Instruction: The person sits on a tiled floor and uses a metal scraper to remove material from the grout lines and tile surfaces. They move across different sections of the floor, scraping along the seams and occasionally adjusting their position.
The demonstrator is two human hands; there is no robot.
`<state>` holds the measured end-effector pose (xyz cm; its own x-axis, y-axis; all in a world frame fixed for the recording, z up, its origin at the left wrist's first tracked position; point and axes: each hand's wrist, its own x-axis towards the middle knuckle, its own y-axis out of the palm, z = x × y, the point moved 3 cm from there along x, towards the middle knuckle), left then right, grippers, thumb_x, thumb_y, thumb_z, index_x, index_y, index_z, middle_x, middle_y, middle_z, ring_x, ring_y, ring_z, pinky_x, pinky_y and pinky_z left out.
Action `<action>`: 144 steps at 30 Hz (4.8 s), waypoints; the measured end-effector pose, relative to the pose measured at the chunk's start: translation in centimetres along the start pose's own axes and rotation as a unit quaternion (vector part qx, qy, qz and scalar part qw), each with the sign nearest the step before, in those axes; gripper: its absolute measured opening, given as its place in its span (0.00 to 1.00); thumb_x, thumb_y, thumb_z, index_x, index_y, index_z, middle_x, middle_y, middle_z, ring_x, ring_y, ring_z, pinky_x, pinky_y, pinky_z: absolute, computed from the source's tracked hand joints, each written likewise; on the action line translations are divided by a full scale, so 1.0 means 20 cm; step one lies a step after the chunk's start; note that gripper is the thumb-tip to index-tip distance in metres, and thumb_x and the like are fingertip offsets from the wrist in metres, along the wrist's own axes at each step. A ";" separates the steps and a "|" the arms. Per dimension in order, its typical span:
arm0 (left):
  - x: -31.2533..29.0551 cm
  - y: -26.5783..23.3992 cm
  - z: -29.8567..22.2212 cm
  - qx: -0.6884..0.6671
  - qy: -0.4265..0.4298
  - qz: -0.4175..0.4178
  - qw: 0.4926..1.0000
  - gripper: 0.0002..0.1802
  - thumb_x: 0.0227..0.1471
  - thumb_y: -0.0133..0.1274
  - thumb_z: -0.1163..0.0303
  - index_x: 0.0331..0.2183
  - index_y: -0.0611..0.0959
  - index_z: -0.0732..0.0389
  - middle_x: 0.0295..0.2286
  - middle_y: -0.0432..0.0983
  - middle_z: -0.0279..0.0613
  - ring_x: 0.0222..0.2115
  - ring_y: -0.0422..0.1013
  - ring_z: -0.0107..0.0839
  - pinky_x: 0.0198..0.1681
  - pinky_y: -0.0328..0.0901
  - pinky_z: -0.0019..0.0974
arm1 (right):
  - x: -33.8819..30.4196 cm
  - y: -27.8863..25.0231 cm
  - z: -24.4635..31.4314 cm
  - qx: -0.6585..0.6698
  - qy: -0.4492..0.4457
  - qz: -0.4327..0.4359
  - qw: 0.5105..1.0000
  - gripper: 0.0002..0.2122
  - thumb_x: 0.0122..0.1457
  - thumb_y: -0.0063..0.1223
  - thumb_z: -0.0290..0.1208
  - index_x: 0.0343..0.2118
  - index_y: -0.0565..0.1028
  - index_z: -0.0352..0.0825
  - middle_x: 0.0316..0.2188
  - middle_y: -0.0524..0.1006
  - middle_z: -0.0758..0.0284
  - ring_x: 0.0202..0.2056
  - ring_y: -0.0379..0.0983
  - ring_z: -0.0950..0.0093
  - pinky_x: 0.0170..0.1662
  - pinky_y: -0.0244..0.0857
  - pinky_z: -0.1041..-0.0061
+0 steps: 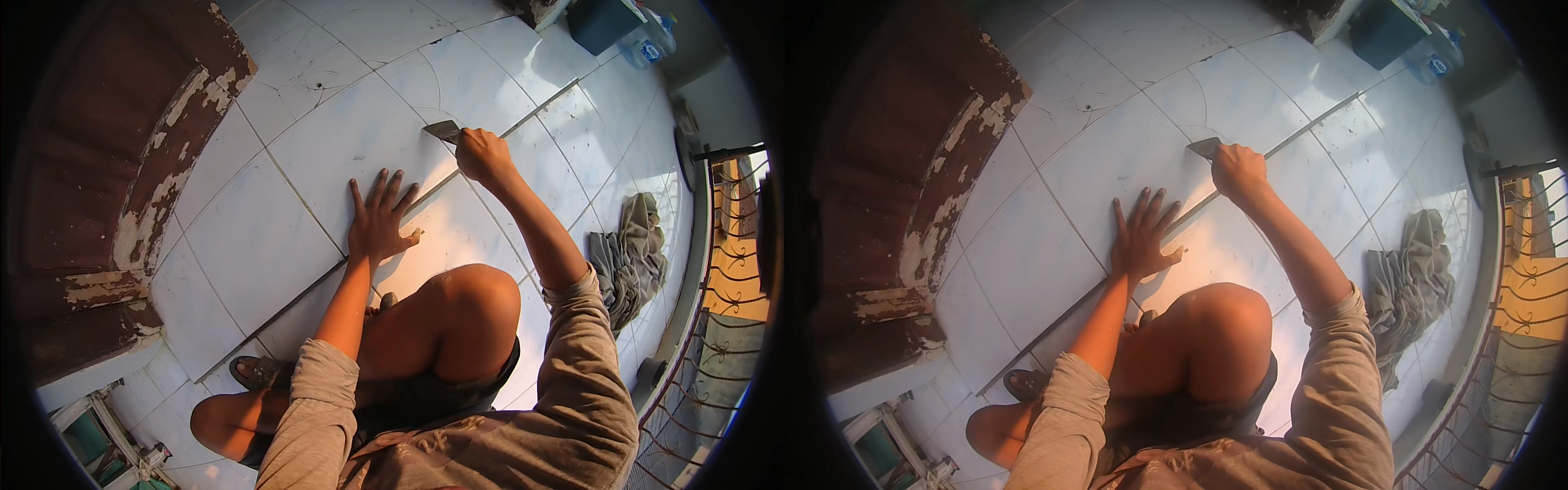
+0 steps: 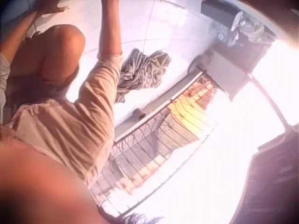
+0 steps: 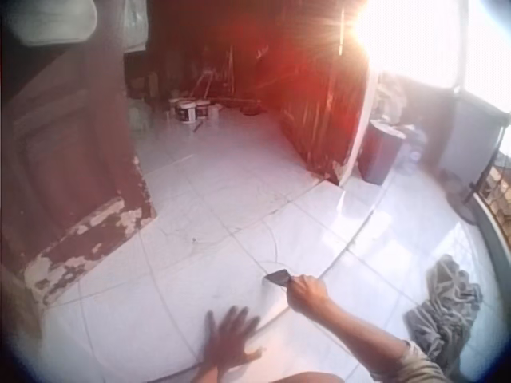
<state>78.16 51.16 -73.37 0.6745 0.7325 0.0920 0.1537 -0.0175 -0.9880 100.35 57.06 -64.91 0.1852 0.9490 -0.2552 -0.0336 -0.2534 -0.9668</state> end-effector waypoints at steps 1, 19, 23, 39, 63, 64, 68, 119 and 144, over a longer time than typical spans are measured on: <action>0.00 -0.01 0.01 -0.003 -0.002 0.003 1.000 0.56 0.39 0.65 0.37 0.67 0.63 0.38 0.68 0.52 0.36 0.70 0.44 0.42 0.67 0.35 0.79 | -0.02 -0.04 0.02 0.010 0.006 0.008 1.000 0.07 0.54 0.52 0.24 0.30 0.82 0.33 0.29 0.84 0.57 0.34 0.83 0.58 0.34 0.76 0.60; -0.01 -0.01 0.01 -0.024 -0.007 0.018 1.000 0.56 0.40 0.64 0.36 0.67 0.63 0.38 0.68 0.51 0.37 0.70 0.44 0.41 0.68 0.34 0.78 | -0.03 -0.05 0.03 0.000 -0.006 0.023 1.000 0.08 0.54 0.50 0.23 0.31 0.82 0.32 0.30 0.84 0.56 0.35 0.83 0.57 0.36 0.76 0.60; 0.01 -0.02 0.04 0.004 -0.006 0.005 1.000 0.56 0.39 0.64 0.35 0.67 0.63 0.39 0.68 0.52 0.37 0.70 0.43 0.41 0.67 0.35 0.78 | -0.03 -0.08 0.05 -0.010 -0.005 0.028 1.000 0.07 0.53 0.52 0.22 0.31 0.82 0.33 0.31 0.84 0.55 0.36 0.83 0.57 0.37 0.76 0.60; -0.09 -0.01 0.17 -0.154 -0.035 -0.079 0.984 0.47 0.46 0.61 0.42 0.65 0.68 0.46 0.67 0.54 0.45 0.70 0.45 0.45 0.67 0.32 0.78 | -0.11 -0.04 0.14 -0.001 -0.061 0.017 0.998 0.07 0.53 0.51 0.21 0.29 0.82 0.32 0.28 0.83 0.54 0.33 0.82 0.56 0.34 0.75 0.59; -0.45 -0.09 0.47 -0.071 -0.150 -0.133 0.977 0.35 0.52 0.58 0.52 0.57 0.75 0.60 0.60 0.63 0.52 0.66 0.54 0.48 0.70 0.39 0.67 | -0.10 -0.02 0.24 -0.008 -0.140 -0.042 0.989 0.09 0.56 0.49 0.23 0.35 0.81 0.33 0.30 0.83 0.57 0.35 0.83 0.58 0.34 0.76 0.61; -0.46 -0.07 0.45 -0.070 -0.146 -0.133 0.978 0.35 0.51 0.58 0.52 0.57 0.75 0.60 0.60 0.63 0.52 0.66 0.54 0.48 0.70 0.39 0.67 | -0.07 -0.02 0.27 -0.017 -0.133 -0.028 0.991 0.09 0.57 0.49 0.23 0.36 0.81 0.33 0.30 0.83 0.57 0.35 0.83 0.58 0.34 0.76 0.61; -0.46 -0.06 0.49 -0.066 -0.154 -0.129 0.977 0.35 0.51 0.59 0.53 0.57 0.75 0.59 0.60 0.63 0.52 0.67 0.54 0.48 0.70 0.38 0.66 | -0.08 0.03 0.42 0.020 -0.160 -0.058 0.985 0.07 0.58 0.49 0.23 0.32 0.81 0.32 0.28 0.82 0.55 0.32 0.82 0.58 0.32 0.75 0.60; -0.47 -0.04 0.49 -0.045 -0.162 -0.110 0.980 0.34 0.53 0.56 0.49 0.57 0.76 0.56 0.60 0.63 0.48 0.66 0.55 0.48 0.70 0.41 0.67 | -0.27 0.26 0.16 -0.092 -0.134 0.177 0.971 0.31 0.59 0.53 0.63 0.11 0.76 0.39 0.12 0.74 0.64 0.18 0.75 0.64 0.25 0.64 0.66; -0.46 -0.04 0.48 -0.045 -0.150 -0.122 0.980 0.35 0.51 0.56 0.48 0.56 0.77 0.58 0.58 0.65 0.49 0.65 0.56 0.49 0.69 0.40 0.68 | -0.32 0.26 0.34 -0.153 -0.209 0.236 0.937 0.30 0.60 0.51 0.63 0.18 0.80 0.37 0.22 0.81 0.61 0.29 0.80 0.62 0.35 0.68 0.65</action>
<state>64.81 50.99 -74.56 0.3691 0.8891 0.2707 0.3566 0.1335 -0.9247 92.30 51.06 -68.37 -0.1823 0.6921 -0.6984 0.2799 -0.6444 -0.7116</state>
